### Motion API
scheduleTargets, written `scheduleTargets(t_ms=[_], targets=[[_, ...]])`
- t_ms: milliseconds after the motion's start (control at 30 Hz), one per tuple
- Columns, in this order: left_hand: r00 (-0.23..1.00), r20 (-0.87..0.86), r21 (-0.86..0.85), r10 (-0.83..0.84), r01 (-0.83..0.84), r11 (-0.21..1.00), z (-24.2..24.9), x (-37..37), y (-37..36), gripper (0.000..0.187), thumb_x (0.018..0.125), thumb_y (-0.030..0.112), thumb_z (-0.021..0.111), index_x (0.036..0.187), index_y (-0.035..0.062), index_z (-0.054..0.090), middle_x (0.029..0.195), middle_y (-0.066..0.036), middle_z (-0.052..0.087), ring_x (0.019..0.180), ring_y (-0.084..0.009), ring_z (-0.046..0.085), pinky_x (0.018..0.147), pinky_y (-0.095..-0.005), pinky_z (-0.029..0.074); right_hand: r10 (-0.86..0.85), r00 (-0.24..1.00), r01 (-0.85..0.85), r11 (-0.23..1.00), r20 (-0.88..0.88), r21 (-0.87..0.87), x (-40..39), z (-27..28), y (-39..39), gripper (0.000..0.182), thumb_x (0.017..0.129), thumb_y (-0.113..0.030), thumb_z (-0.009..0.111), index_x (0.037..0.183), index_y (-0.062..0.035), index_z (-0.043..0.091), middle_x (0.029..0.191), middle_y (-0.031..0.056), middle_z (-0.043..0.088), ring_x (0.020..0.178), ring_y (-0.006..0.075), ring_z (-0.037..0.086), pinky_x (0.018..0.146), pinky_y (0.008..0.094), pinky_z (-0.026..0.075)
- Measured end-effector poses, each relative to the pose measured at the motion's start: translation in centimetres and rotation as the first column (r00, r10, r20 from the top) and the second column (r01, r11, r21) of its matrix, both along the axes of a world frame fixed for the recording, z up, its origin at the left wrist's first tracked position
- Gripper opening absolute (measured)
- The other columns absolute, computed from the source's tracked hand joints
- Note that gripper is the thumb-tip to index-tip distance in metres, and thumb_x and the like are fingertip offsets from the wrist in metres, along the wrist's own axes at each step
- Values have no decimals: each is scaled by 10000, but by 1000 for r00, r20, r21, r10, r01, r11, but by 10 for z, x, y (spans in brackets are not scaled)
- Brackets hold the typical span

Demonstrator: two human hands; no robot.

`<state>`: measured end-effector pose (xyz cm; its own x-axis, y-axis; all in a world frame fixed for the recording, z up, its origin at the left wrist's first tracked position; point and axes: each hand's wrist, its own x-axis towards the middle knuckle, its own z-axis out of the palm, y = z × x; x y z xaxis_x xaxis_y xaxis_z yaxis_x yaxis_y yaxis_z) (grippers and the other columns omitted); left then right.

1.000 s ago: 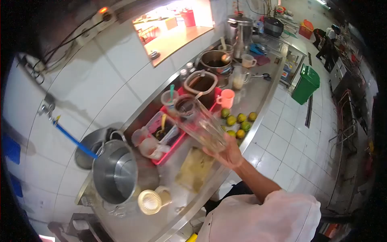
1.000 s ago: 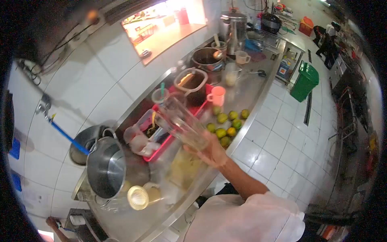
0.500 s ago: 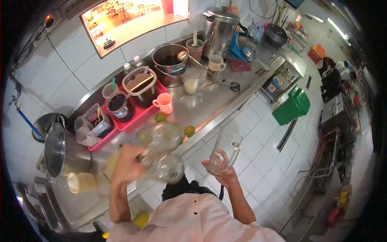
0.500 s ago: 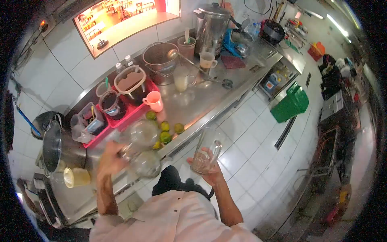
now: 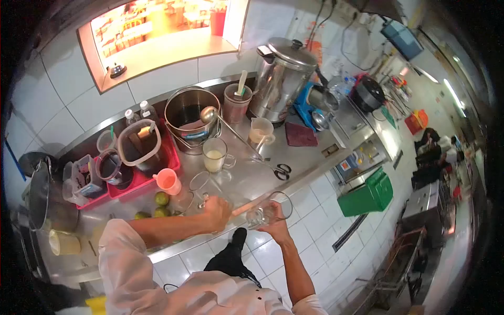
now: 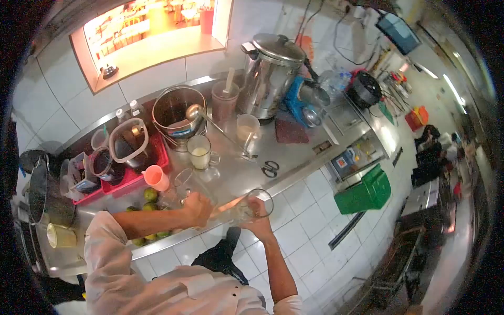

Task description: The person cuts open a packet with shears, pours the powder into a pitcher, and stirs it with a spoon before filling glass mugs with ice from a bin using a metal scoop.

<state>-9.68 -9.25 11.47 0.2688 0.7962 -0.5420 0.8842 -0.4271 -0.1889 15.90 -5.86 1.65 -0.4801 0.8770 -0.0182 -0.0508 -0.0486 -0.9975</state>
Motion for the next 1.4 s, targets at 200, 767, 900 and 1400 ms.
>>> scheduleTargets(t_ms=[200,767,900,1400], targets=[[983,-110,-58,150,-157,986,-34,24,25,216,858,188,704,1049,154,800,1015,-37,765,920,-237,723,621,-489,515,163,986,-166,984,-41,-64,-20,-15,79,921,622,71,850,1416,-84,410,1361,91,519,1343,227,485,1157,375,384],[708,-444,-77,548,-640,764,-135,112,68,294,933,220,608,1137,87,773,1157,-124,731,1072,-291,683,856,-526,490,542,818,-572,801,191,176,-54,-32,197,965,607,-36,911,1441,-31,426,1321,177,586,1254,329,590,1075,426,472],[514,-559,0,651,-785,619,-115,135,77,350,954,229,569,1202,53,741,1320,-156,667,1290,-301,581,1083,-512,380,621,760,-648,748,191,145,-51,-34,208,962,583,9,878,1435,-36,435,1308,178,582,1254,340,577,1078,427,461],[-348,800,-5,489,-819,-574,-48,212,46,1222,664,578,932,1509,-73,336,1436,-318,453,1346,-436,488,1112,-490,431,729,645,-763,597,231,248,5,-9,243,1166,777,-121,873,1642,-18,98,1665,280,231,1537,356,299,1238,443,287]])
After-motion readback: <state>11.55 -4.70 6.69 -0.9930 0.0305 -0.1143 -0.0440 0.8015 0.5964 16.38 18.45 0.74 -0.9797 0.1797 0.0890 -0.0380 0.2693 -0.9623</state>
